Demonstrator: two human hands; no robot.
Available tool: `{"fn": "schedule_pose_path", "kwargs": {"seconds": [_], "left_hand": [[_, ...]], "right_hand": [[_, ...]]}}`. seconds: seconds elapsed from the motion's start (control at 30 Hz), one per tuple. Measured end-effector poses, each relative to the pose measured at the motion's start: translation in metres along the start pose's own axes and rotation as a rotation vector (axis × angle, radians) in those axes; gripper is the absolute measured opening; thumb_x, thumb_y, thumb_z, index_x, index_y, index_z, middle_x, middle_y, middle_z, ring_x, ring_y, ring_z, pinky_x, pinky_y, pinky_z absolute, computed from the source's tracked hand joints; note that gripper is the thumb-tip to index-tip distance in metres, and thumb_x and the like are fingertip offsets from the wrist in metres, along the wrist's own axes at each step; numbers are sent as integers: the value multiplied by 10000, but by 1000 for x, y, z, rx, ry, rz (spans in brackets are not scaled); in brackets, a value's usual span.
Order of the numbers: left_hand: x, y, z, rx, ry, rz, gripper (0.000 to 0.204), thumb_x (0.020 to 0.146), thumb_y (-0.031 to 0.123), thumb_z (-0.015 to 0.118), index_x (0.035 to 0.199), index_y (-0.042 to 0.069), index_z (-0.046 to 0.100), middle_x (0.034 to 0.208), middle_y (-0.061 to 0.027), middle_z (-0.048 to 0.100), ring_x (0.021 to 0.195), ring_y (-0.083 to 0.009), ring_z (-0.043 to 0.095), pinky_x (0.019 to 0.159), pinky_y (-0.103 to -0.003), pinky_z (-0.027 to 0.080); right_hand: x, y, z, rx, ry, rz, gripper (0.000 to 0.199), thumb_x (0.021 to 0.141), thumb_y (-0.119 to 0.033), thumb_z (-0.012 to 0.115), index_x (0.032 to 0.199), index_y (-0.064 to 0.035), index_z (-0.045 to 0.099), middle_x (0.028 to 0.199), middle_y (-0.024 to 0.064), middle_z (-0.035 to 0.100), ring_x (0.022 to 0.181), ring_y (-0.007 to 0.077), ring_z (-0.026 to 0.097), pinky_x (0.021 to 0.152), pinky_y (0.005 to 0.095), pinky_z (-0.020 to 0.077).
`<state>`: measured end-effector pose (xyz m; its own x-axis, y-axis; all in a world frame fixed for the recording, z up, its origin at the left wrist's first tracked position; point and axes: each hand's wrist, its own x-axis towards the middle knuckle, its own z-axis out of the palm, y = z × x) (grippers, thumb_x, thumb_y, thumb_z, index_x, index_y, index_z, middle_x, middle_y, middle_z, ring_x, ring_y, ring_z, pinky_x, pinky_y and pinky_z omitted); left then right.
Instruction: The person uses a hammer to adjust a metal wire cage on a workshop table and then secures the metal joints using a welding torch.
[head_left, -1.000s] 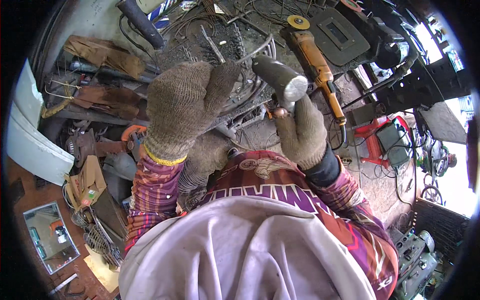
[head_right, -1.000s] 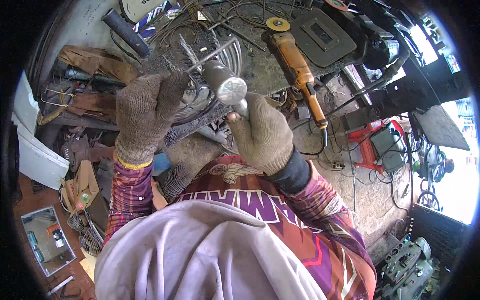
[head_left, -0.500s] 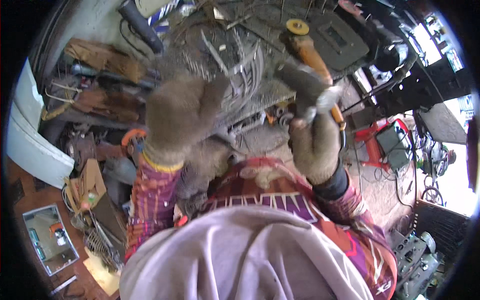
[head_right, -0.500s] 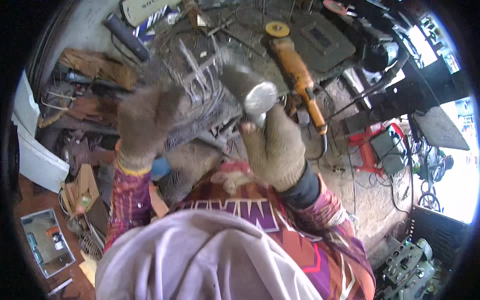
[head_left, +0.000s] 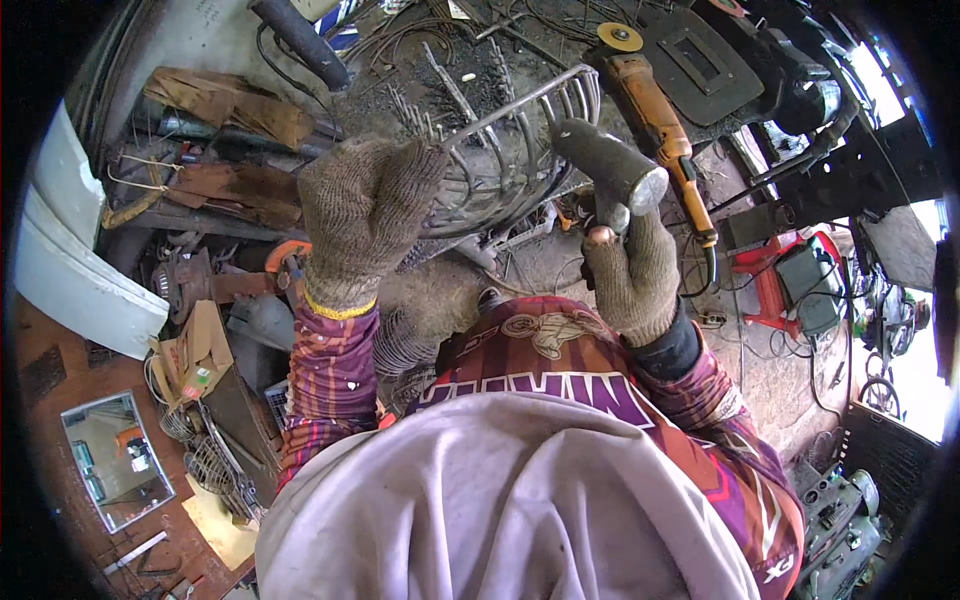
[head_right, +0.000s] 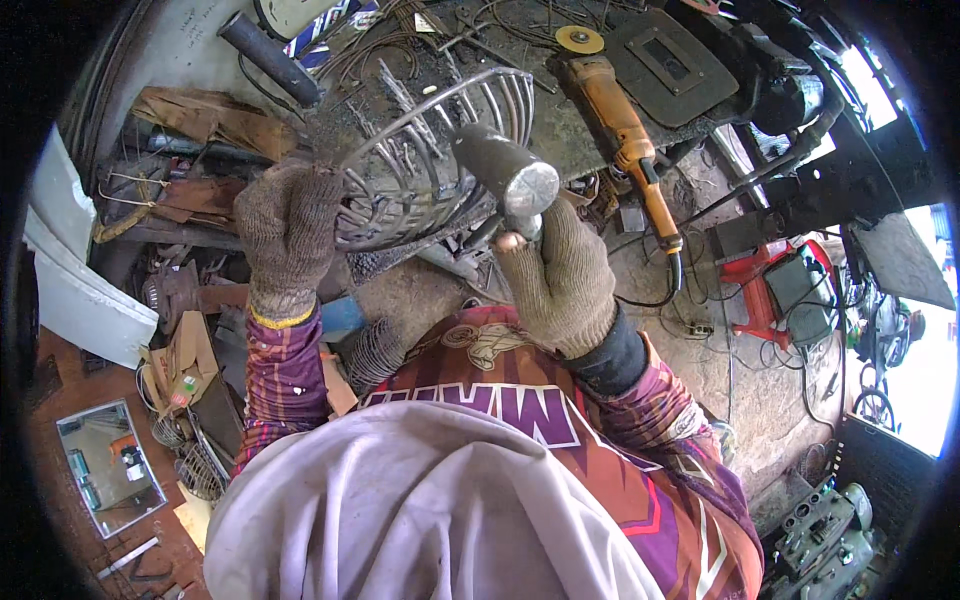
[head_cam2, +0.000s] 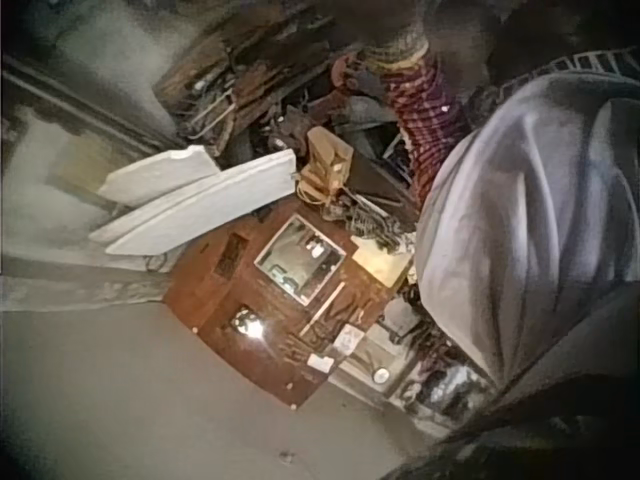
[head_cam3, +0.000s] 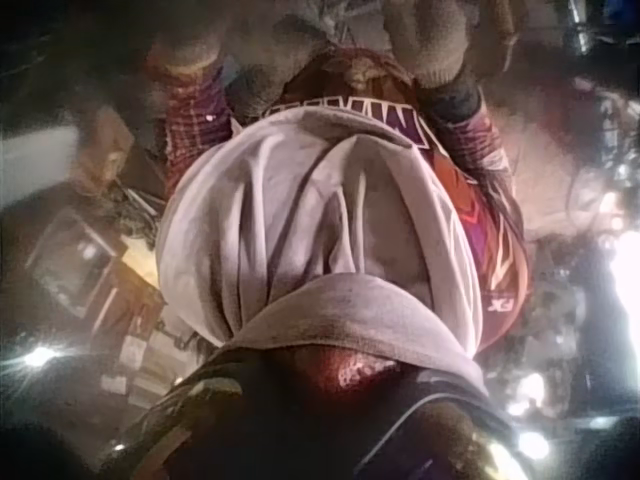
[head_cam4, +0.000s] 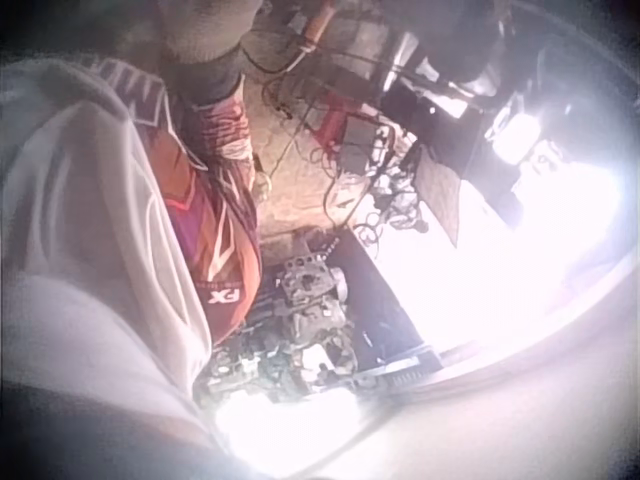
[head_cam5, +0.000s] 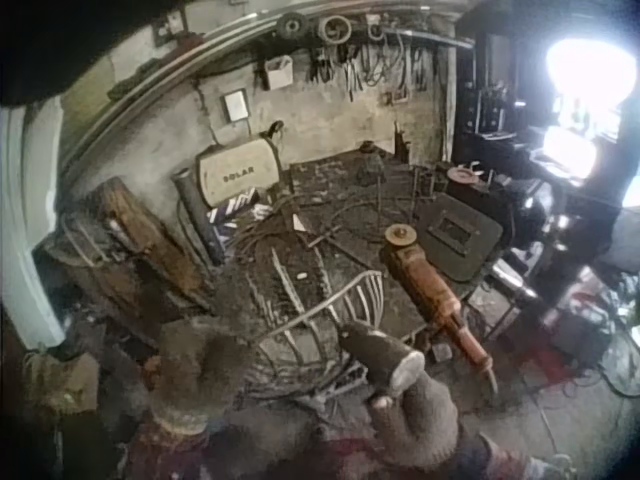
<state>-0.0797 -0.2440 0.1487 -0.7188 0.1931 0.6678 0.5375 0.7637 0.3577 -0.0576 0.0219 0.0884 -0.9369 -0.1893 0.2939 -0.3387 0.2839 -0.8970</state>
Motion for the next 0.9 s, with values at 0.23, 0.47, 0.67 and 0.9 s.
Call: {"fn": "schedule_pose_path", "kwargs": {"seconds": [0.23,0.47,0.67,0.9], "left_hand": [[-14,-11,2,85,-18,43,181,913,205,701,837,44,665,695,-118,629,602,-304,603,546,-411,429],[-11,-21,12,20,34,-39,386,932,334,687,727,8,691,599,-123,631,530,-272,613,520,-383,442],[-11,-19,12,-225,30,-383,393,946,349,677,787,-8,716,647,-103,673,568,-198,637,540,-347,461],[-14,-22,16,-74,84,-114,382,942,366,680,814,8,724,665,-107,672,574,-217,630,543,-366,461]], "right_hand": [[-6,6,4,-12,-35,56,344,957,-260,599,1154,19,565,863,231,665,816,436,671,691,440,506],[-4,9,8,5,-31,58,333,958,-276,613,1122,13,581,860,228,660,805,424,667,684,437,501],[-2,14,9,-8,-76,86,342,967,-280,605,1138,15,583,881,227,664,822,412,672,694,440,508],[3,5,9,-31,-87,27,380,959,-302,611,1175,8,570,873,226,667,827,410,682,700,447,520]]}}
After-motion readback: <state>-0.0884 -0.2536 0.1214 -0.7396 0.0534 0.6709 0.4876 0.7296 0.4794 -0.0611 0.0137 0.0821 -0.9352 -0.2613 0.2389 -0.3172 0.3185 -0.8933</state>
